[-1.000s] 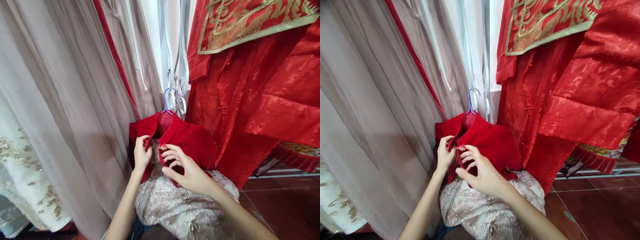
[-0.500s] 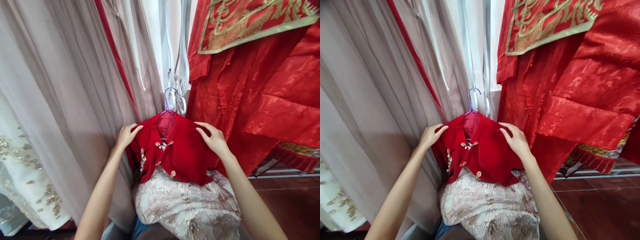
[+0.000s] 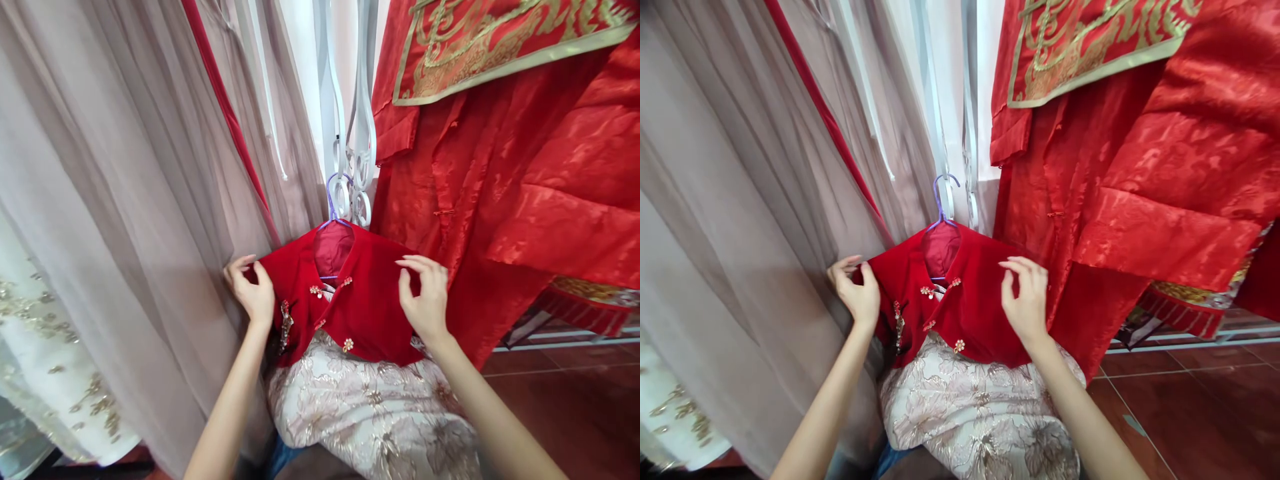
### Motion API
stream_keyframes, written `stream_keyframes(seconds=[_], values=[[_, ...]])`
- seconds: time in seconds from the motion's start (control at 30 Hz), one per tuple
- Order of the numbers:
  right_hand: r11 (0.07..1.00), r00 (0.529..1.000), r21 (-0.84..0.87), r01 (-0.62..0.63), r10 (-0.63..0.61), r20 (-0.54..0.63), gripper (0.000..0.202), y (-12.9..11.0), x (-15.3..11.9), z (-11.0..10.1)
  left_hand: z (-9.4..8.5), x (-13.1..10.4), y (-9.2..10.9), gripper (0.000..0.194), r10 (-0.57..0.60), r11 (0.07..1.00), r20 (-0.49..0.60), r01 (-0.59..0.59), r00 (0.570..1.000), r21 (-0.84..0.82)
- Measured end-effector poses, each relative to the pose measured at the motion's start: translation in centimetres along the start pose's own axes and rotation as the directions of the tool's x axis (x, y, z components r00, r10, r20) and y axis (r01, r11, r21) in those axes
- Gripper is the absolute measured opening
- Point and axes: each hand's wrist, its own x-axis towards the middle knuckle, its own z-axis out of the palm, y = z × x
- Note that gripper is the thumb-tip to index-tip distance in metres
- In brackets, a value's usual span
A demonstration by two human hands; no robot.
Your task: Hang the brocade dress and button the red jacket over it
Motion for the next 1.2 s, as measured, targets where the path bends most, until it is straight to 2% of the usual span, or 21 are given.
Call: stream_keyframes(seconds=[0.03, 0.07, 0.13, 0.2, 0.27, 0.33, 0.4, 0.5, 0.63, 0.73, 0.87, 0.97, 1.07, 1.2], values=[[0.995, 0.998, 0.103, 0.000, -0.006, 0.058, 0.018, -1.2, -0.4, 0.6, 0.3, -1.3, 1.3, 0.012, 0.047, 0.999, 0.029, -0.046, 0.998, -0.029], [0.979, 0.990, 0.202, -0.023, -0.006, 0.140, 0.019, -2.3, -0.9, 1.3, 0.9, -2.5, 2.6, 0.014, 0.103, 0.993, 0.104, -0.097, 0.989, -0.069], [0.938, 0.971, 0.328, -0.110, 0.032, 0.236, 0.020, -4.2, -1.8, 2.9, 2.3, -4.6, 4.6, 0.026, 0.215, 0.974, 0.255, -0.186, 0.943, -0.131], [0.928, 0.967, 0.333, -0.164, 0.085, 0.241, 0.025, -5.5, -2.6, 4.7, 4.0, -5.8, 5.5, 0.042, 0.227, 0.974, 0.318, -0.219, 0.921, -0.061], [0.931, 0.964, 0.294, -0.218, 0.157, 0.215, 0.033, -6.0, -3.0, 6.2, 5.4, -6.1, 5.4, 0.053, 0.177, 0.979, 0.309, -0.199, 0.935, 0.041], [0.938, 0.960, 0.227, -0.260, 0.226, 0.165, 0.037, -6.0, -3.0, 7.4, 6.1, -5.8, 4.6, 0.057, 0.130, 0.984, 0.289, -0.159, 0.948, 0.079], [0.944, 0.956, 0.167, -0.284, 0.266, 0.121, 0.035, -5.7, -2.9, 8.1, 5.9, -5.6, 3.7, 0.056, 0.101, 0.990, 0.283, -0.123, 0.954, 0.063], [0.943, 0.954, 0.157, -0.292, 0.276, 0.120, 0.031, -4.9, -2.5, 8.4, 4.4, -6.3, 2.7, 0.047, 0.040, 0.997, 0.243, -0.055, 0.969, 0.057], [0.911, 0.950, 0.292, -0.292, 0.241, 0.199, 0.027, -4.4, -2.4, 7.6, 2.4, -9.4, 2.1, 0.024, -0.035, 0.998, 0.211, 0.021, 0.977, 0.066], [0.884, 0.949, 0.383, -0.269, 0.176, 0.261, 0.020, -4.5, -2.5, 6.9, 2.3, -11.3, 1.9, 0.018, -0.045, 0.994, 0.211, 0.023, 0.976, 0.107], [0.890, 0.950, 0.409, -0.200, 0.074, 0.304, 0.013, -4.7, -2.6, 6.2, 3.4, -11.4, 1.5, 0.028, -0.037, 0.979, 0.188, -0.003, 0.981, 0.206], [0.896, 0.944, 0.401, -0.190, 0.054, 0.325, 0.011, -4.4, -2.6, 5.9, 3.8, -11.1, 0.8, 0.027, -0.020, 0.984, 0.183, -0.012, 0.983, 0.175], [0.892, 0.936, 0.413, -0.184, 0.032, 0.350, 0.013, -4.0, -2.7, 5.4, 3.2, -11.5, -0.1, 0.024, 0.019, 0.994, 0.128, -0.032, 0.992, 0.100], [0.859, 0.916, 0.484, -0.167, -0.047, 0.400, 0.027, -3.8, -2.6, 4.7, 1.4, -12.0, -0.4, 0.009, 0.099, 0.994, -0.010, -0.098, 0.995, 0.050]])
